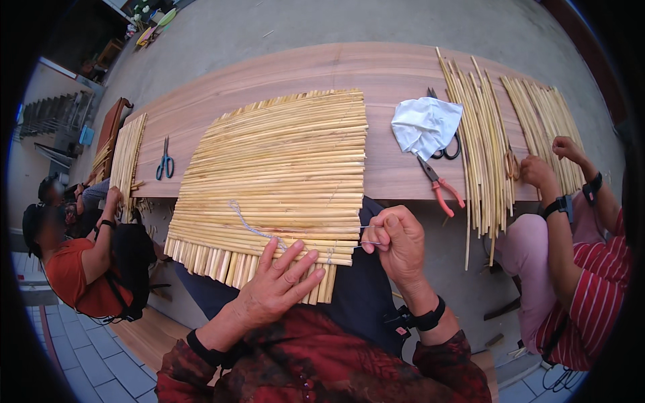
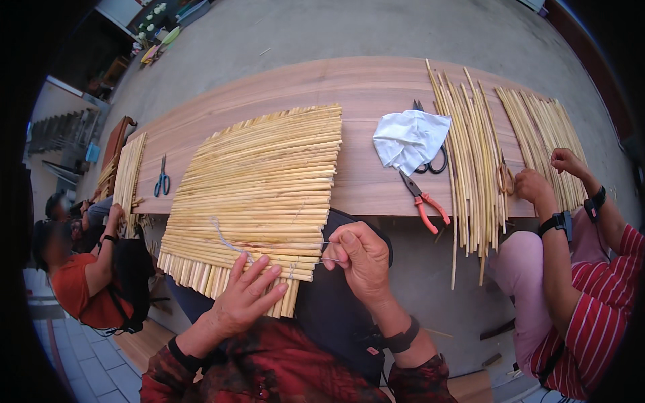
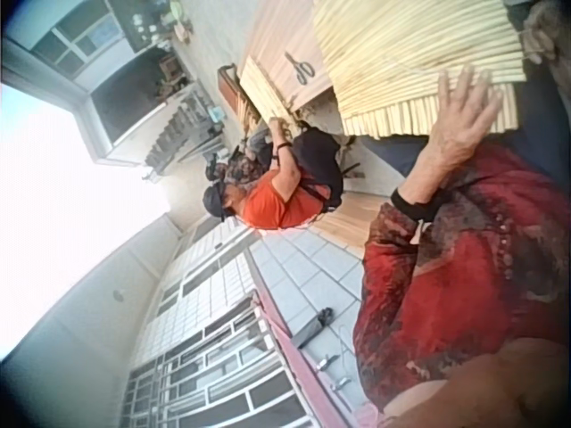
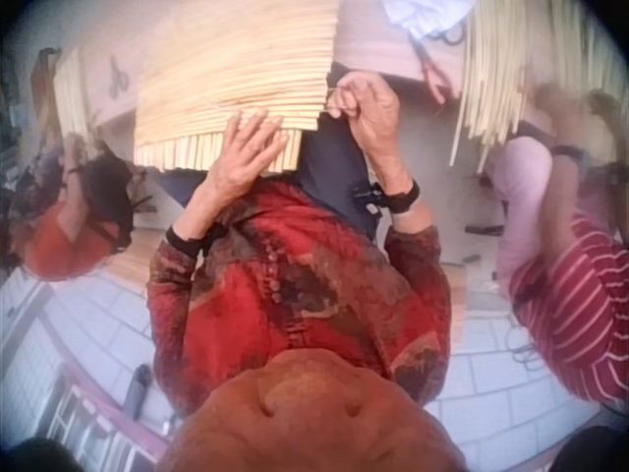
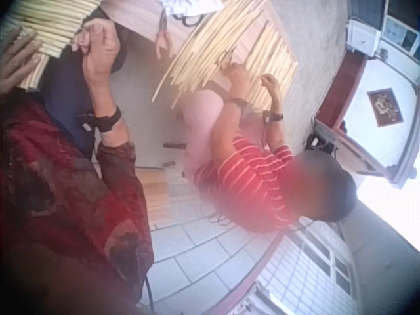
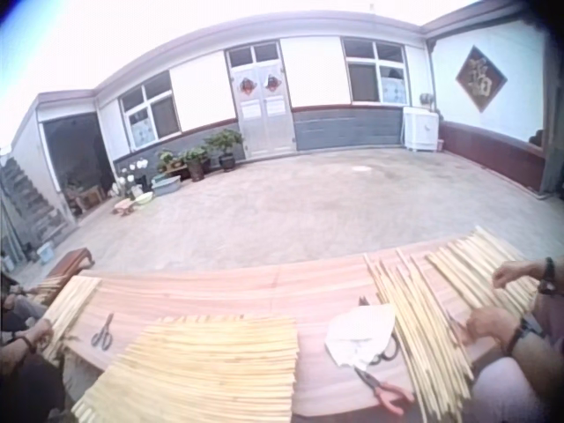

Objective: The person assembles a mat by threading string through rows of bamboo sticks, then uses shears to trim the ends of the bamboo sticks and the excess string.

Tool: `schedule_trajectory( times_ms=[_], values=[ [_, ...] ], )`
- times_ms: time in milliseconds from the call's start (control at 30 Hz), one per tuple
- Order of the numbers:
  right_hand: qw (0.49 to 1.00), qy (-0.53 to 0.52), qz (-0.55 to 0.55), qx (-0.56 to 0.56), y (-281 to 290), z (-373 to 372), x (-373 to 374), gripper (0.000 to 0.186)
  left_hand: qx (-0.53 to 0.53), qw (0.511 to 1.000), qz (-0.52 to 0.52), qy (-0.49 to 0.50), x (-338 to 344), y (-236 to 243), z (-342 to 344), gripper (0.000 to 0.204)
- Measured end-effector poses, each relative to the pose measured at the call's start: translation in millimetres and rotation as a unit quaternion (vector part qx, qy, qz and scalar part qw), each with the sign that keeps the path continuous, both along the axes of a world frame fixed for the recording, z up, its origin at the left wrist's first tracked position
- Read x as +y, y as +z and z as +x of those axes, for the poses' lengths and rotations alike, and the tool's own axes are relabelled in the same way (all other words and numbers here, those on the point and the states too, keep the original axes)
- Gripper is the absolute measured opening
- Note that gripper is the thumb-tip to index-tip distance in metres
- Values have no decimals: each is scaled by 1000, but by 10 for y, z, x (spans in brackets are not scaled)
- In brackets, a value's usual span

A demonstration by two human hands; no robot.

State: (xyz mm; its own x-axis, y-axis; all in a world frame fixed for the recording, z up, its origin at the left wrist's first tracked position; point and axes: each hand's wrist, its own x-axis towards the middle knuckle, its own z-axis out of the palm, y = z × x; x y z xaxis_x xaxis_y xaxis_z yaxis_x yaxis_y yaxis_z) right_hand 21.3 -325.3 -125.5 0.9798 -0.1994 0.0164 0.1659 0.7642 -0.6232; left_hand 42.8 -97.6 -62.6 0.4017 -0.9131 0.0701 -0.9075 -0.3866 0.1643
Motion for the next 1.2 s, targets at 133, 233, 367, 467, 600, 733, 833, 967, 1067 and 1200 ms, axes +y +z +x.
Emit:
schedule_trajectory(
  times_ms=[133,233,367,467,600,733,833,967,1067,1200],
  values=[
    [999,-15,34,14,-54,-43,22,21,1,1000,-3,0,-1,-5,8,37],
    [996,-39,78,12,-142,-126,72,21,5,1000,-4,2,-8,-12,7,37],
    [994,-35,99,32,-206,-80,94,21,9,1000,-1,-1,5,12,10,37],
    [982,-1,168,90,-240,-60,88,20,15,1000,2,-2,4,31,10,38],
    [992,23,82,94,-199,-240,39,19,24,1000,18,-7,-79,100,12,41],
    [999,-4,26,39,-127,-350,135,19,19,999,22,-25,-138,243,15,41],
    [987,-103,-18,-121,166,-364,145,19,29,1000,-2,-7,-145,468,36,42],
    [979,-133,-28,-151,518,-144,-51,17,34,998,-57,0,-217,875,165,48],
    [978,-122,-30,-169,815,44,-126,18,41,994,-102,14,-219,1122,215,50],
    [980,-56,16,-191,1139,293,-121,18,72,982,-161,67,-147,1427,214,56]
  ],
)
